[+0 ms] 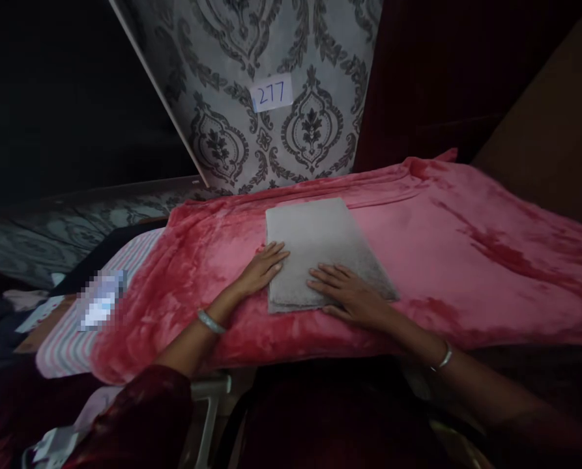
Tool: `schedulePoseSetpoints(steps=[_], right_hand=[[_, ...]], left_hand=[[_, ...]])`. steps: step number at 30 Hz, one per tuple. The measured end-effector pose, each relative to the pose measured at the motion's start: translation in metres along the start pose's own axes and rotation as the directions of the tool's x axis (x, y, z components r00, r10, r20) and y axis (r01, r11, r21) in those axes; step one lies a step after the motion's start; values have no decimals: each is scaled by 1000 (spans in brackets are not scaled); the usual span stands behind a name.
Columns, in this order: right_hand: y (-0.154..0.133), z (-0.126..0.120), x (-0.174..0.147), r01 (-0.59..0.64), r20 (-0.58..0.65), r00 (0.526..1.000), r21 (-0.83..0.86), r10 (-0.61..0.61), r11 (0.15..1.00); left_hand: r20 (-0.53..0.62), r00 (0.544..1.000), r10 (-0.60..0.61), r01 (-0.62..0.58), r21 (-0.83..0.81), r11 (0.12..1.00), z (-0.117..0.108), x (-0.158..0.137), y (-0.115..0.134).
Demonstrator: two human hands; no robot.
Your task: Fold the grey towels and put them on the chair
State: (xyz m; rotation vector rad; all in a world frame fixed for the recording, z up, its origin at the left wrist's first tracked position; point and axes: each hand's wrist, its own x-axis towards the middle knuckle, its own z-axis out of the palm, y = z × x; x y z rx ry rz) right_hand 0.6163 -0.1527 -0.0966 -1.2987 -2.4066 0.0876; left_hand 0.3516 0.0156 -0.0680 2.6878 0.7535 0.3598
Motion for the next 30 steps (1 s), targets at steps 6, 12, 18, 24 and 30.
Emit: schedulePoseSetpoints(steps=[6,12,18,24,30], right_hand=[[1,1,-2,-42,-43,998,41,43,998],[-2,3,0,-90,-70,993,78,96,993],[-6,6,4,-121,-94,987,61,126,991],[-17,11,15,-126,-158,979,49,132,991],[-28,16,23,-97,-271,958,18,98,995]], left_hand=[[-54,993,103,-110,-157,981,-3,-58,20],[-72,990,119,-128,-131,983,0,-68,31],[-120,981,154,-160,-41,986,-1,-72,30],[-150,960,234,-209,168,963,1,-67,31],[-400,842,362,-288,235,928,9,-63,33]])
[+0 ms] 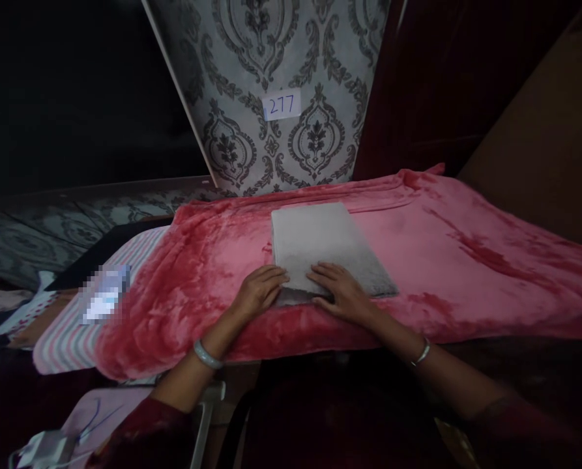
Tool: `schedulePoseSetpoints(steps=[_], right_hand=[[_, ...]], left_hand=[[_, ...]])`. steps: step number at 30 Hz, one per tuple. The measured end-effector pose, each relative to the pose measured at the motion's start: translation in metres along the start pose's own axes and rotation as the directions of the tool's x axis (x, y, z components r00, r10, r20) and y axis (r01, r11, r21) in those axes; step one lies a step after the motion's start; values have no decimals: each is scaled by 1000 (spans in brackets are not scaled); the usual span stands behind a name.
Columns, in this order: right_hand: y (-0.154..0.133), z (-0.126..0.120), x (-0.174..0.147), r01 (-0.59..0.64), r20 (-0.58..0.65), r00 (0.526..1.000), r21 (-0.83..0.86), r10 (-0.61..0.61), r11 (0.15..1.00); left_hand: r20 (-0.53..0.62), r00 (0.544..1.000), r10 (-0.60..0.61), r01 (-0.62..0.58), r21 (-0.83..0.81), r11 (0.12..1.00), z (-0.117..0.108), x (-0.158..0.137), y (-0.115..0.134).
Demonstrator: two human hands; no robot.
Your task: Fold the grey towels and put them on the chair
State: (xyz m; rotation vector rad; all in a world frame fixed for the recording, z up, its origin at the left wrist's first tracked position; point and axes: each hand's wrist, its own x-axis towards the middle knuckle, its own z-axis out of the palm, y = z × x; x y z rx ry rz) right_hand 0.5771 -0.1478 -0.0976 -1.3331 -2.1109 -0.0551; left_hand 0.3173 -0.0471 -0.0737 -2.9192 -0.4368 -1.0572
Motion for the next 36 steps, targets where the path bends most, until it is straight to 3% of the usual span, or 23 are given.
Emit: schedulePoseSetpoints(steps=[3,10,16,20,23,25,27,31,33,36], right_hand=[[-2,3,-1,18,-39,999,-6,-18,1000],[2,-6,-6,92,-9,996,39,-92,995],[-5,-5,14,57,115,991,42,-61,997],[-20,5,23,122,273,956,-24,-111,992],[-25,9,23,167,308,940,-45,-146,985],[-24,10,23,192,302,938,-45,-169,980],[-23,11,23,219,303,932,-27,-201,975],[-22,10,24,203,312,929,25,-200,979],[-22,10,23,167,320,931,58,-177,984],[-22,9,22,135,359,918,112,-167,984]], left_hand=[[-47,999,18,-18,14,1000,2,-4,3],[14,999,29,-30,67,997,4,-20,3],[-11,1000,12,-12,23,1000,0,-23,8],[-69,994,-86,80,-89,993,-9,-21,15],[-98,970,-224,202,-192,960,-14,-12,15],[-19,970,-242,230,-242,942,-13,1,14],[165,970,-180,221,-284,933,-8,18,12],[530,845,-74,245,-261,934,12,53,3],[605,793,-74,232,-187,955,22,69,-7],[625,766,-148,221,-39,974,35,90,-35]])
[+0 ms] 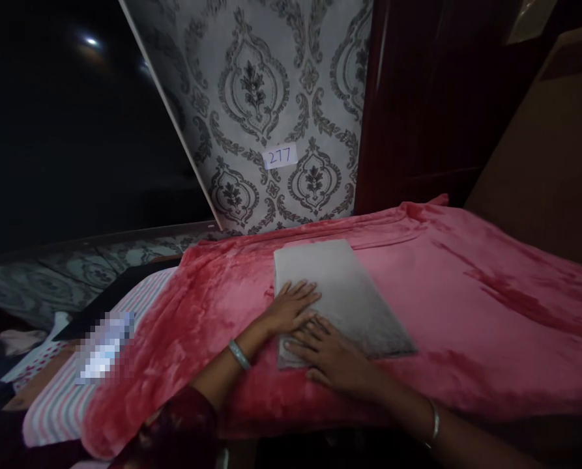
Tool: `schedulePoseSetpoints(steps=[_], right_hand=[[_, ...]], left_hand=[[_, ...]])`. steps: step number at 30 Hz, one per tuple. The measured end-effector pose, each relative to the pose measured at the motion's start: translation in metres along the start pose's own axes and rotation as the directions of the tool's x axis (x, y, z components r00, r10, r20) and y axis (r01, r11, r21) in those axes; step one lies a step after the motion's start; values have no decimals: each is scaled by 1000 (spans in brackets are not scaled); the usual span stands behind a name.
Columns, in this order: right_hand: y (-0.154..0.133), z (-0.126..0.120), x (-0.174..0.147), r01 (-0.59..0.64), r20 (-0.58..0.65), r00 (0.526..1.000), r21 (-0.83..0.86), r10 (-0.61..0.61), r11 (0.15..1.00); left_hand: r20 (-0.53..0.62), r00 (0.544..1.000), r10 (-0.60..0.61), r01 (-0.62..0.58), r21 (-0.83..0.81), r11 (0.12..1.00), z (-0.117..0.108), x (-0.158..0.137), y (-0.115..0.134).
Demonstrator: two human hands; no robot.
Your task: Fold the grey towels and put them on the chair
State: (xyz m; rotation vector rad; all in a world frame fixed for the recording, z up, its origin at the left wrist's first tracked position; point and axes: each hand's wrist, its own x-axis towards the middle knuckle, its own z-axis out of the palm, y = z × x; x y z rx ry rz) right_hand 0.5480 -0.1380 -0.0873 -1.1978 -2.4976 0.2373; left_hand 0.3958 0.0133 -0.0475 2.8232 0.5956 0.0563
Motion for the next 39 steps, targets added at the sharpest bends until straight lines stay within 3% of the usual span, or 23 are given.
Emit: schedulePoseSetpoints(steps=[5,12,17,23,25,28,30,36,39], right_hand=[[0,-3,0,-20,52,998,50,17,999],[-1,-12,3,-26,54,998,92,21,995],[0,-12,2,-9,10,1000,77,8,997],[1,-12,0,-9,4,1000,61,8,998],[2,-11,0,-7,-9,1000,35,8,999],[3,-7,0,-4,-35,999,5,4,1000],[1,-4,-1,-3,-64,998,-11,3,1000],[6,-12,-18,11,-182,983,-22,-15,1000],[33,-30,-44,-60,-378,924,0,56,998]], left_hand=[[-15,974,-228,228,67,971,-17,46,-55],[-174,890,-421,431,19,902,-19,89,-110],[-195,864,-464,471,-12,882,-17,100,-119],[-222,810,-543,555,-7,832,-20,84,-103],[-277,833,-478,503,23,864,-16,68,-96],[-307,920,-244,276,64,959,-6,32,-84],[-311,944,-108,139,79,987,2,4,-76],[-313,941,128,-37,281,959,16,-67,-46],[-294,937,189,-65,384,921,20,-77,-36]])
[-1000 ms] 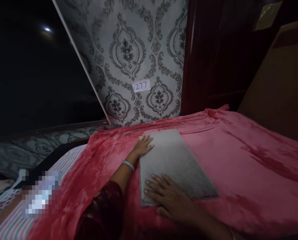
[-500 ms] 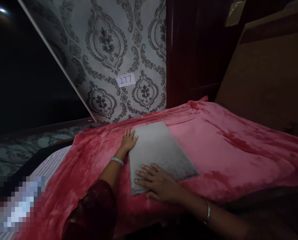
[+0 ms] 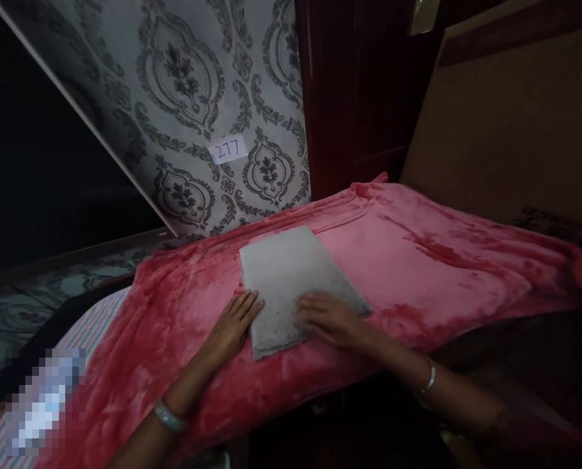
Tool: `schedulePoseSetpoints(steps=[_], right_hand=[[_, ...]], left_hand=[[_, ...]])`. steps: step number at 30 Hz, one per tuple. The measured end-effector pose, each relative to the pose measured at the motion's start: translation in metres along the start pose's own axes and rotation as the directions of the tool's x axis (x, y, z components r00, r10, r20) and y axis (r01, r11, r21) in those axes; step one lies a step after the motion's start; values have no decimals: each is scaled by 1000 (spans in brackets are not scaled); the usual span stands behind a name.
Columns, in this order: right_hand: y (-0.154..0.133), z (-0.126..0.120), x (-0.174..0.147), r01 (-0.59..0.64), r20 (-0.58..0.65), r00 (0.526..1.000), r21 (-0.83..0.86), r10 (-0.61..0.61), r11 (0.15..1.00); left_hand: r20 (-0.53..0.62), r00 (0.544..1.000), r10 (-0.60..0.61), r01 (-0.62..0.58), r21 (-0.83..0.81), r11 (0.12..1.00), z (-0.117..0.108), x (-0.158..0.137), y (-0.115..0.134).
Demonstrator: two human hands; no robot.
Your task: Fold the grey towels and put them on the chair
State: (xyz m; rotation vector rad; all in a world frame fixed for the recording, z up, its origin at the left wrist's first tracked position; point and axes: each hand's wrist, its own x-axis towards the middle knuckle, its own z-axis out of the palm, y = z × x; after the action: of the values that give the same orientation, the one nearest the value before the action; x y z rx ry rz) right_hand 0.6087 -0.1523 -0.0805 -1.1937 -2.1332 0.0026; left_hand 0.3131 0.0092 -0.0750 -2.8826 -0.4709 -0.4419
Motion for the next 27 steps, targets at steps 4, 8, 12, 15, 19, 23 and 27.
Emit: schedulePoseSetpoints(steps=[4,8,12,15,19,23,27], right_hand=[[57,-40,-37,-270,-279,930,-71,240,960],[95,-55,-72,-381,-234,912,-182,337,906],[102,-49,-80,-342,-96,940,-240,329,909],[100,-46,-70,-287,-48,958,-247,284,926],[96,-48,-57,-237,20,969,-196,245,952],[92,-50,-53,-223,64,970,-153,235,963],[92,-48,-56,-230,54,970,-130,239,964]], left_hand=[[-5,991,132,-132,37,991,0,5,6],[-22,979,201,-200,39,979,-1,7,7],[-25,978,205,-204,21,979,-3,3,8],[-56,975,215,-213,42,976,-3,-1,10],[-111,969,221,-216,63,974,1,-3,12],[-133,969,210,-207,38,978,4,-5,12],[-166,961,219,-216,37,976,4,-5,14]])
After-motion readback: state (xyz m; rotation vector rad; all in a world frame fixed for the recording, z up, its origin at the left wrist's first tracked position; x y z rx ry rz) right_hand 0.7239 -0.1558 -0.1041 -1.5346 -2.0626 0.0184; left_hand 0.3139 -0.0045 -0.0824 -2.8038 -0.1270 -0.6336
